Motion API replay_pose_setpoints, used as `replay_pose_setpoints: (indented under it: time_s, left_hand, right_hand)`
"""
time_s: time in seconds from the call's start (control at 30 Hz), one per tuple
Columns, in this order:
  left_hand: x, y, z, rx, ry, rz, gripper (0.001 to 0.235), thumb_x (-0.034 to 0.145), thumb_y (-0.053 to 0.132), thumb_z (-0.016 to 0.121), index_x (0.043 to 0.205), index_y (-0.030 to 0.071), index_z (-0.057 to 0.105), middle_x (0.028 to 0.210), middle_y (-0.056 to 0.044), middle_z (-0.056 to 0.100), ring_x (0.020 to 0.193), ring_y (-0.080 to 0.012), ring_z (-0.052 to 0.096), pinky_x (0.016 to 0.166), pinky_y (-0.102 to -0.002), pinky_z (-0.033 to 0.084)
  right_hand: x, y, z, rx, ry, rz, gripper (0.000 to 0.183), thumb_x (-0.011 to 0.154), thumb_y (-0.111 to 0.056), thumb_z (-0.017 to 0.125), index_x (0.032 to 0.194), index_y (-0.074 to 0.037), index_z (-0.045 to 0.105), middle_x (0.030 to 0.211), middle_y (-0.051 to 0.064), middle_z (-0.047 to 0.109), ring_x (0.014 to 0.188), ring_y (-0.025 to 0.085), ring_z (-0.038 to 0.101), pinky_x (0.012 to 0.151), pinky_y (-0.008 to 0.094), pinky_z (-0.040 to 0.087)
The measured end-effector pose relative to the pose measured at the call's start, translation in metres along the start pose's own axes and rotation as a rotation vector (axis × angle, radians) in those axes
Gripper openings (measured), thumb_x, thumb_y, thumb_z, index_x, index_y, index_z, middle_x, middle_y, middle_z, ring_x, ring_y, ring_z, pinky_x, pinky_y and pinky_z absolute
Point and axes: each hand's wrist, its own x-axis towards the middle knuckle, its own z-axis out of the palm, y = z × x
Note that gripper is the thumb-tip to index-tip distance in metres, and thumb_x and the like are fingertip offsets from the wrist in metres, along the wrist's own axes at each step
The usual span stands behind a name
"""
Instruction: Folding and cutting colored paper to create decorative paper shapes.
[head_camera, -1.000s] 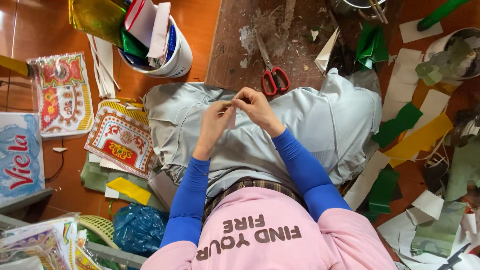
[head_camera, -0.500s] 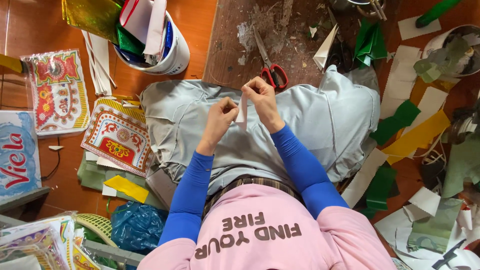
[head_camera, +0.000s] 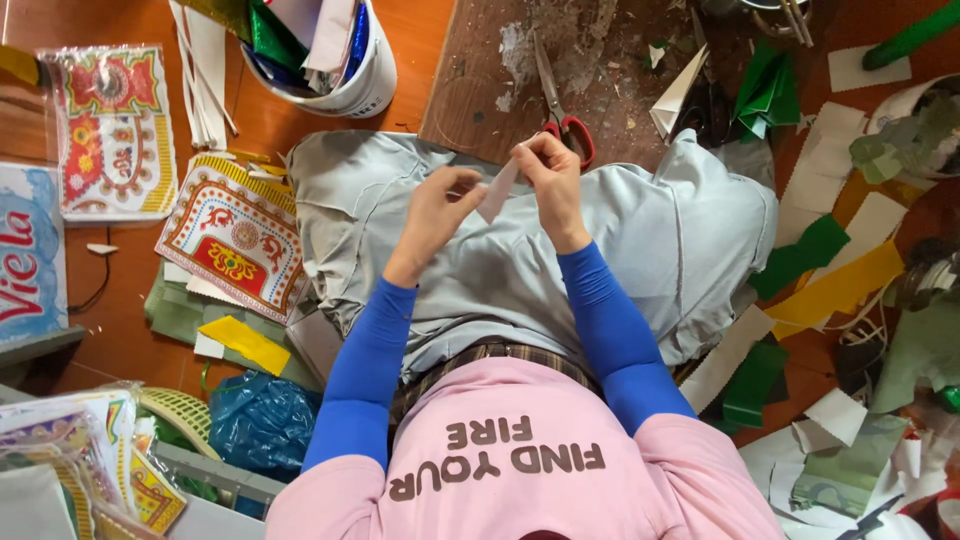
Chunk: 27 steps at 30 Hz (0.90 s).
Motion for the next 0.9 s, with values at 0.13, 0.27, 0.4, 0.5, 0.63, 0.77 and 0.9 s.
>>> replay_pose_setpoints:
  time_s: [0.13, 0.27, 0.4, 0.5, 0.63, 0.77, 0.9]
  left_hand:
    - [0.013, -0.03, 0.007, -0.063, 0.03, -0.089, 0.017, 0.096, 0.014, 0.073, 0.102, -0.002, 0.074, 0.09, -0.004, 0.073, 0.081, -0.009, 0.066, 0.074, -0.025, 0.055]
    - [0.019, -0.053, 0.008, -0.601, 0.21, -0.186, 0.019, 0.1, 0.015, 0.07, 0.108, -0.002, 0.072, 0.097, -0.005, 0.073, 0.086, -0.0115, 0.067, 0.079, -0.028, 0.056]
    - [0.016, -0.064, 0.007, -0.847, 0.222, -0.243, 0.025, 0.102, 0.019, 0.069, 0.115, -0.002, 0.069, 0.104, -0.005, 0.072, 0.091, -0.0121, 0.069, 0.085, -0.03, 0.058]
    - [0.016, -0.049, 0.003, -0.848, 0.194, -0.258, 0.03, 0.101, 0.024, 0.068, 0.119, 0.0, 0.069, 0.108, -0.006, 0.073, 0.095, -0.0115, 0.07, 0.086, -0.029, 0.058]
    - [0.015, -0.037, -0.002, -0.814, 0.175, -0.278, 0.034, 0.098, 0.025, 0.071, 0.122, 0.0, 0.069, 0.109, -0.005, 0.073, 0.097, -0.012, 0.07, 0.086, -0.029, 0.059]
    - [0.014, -0.029, -0.007, -0.723, 0.137, -0.292, 0.038, 0.094, 0.024, 0.076, 0.123, 0.0, 0.068, 0.108, -0.005, 0.074, 0.096, -0.0129, 0.071, 0.086, -0.031, 0.059]
    - [0.01, -0.022, -0.011, -0.708, 0.13, -0.325, 0.039, 0.093, 0.024, 0.077, 0.122, -0.001, 0.068, 0.108, -0.007, 0.075, 0.097, -0.0145, 0.072, 0.088, -0.033, 0.061]
  right_hand:
    - [-0.005, -0.036, 0.025, -0.059, -0.126, 0.069, 0.01, 0.099, -0.01, 0.067, 0.108, -0.004, 0.068, 0.089, -0.005, 0.066, 0.076, 0.002, 0.054, 0.065, 0.019, 0.042]
    - [-0.01, -0.03, 0.027, -0.148, -0.335, 0.126, 0.023, 0.094, -0.007, 0.069, 0.116, -0.003, 0.067, 0.101, -0.005, 0.068, 0.09, 0.003, 0.061, 0.077, 0.02, 0.049]
    - [-0.009, -0.013, 0.023, -0.357, -0.381, -0.03, 0.009, 0.097, -0.006, 0.073, 0.102, 0.001, 0.07, 0.095, -0.001, 0.063, 0.087, 0.007, 0.057, 0.074, 0.023, 0.047]
    - [-0.013, -0.022, 0.029, -0.551, -0.335, -0.105, 0.011, 0.093, -0.007, 0.078, 0.093, 0.0, 0.069, 0.086, 0.002, 0.061, 0.078, 0.01, 0.054, 0.066, 0.027, 0.044]
    - [-0.016, -0.03, 0.033, -0.653, -0.311, -0.179, 0.017, 0.089, -0.008, 0.082, 0.087, 0.0, 0.067, 0.081, 0.005, 0.059, 0.072, 0.013, 0.053, 0.063, 0.03, 0.043]
    - [-0.017, -0.032, 0.035, -0.763, -0.303, -0.257, 0.024, 0.085, -0.009, 0.086, 0.083, 0.0, 0.064, 0.078, 0.009, 0.058, 0.07, 0.019, 0.055, 0.062, 0.034, 0.044]
    - [-0.027, -0.063, 0.048, -0.88, -0.324, -0.368, 0.029, 0.083, -0.011, 0.086, 0.103, -0.002, 0.067, 0.092, 0.012, 0.064, 0.086, 0.025, 0.061, 0.076, 0.038, 0.049]
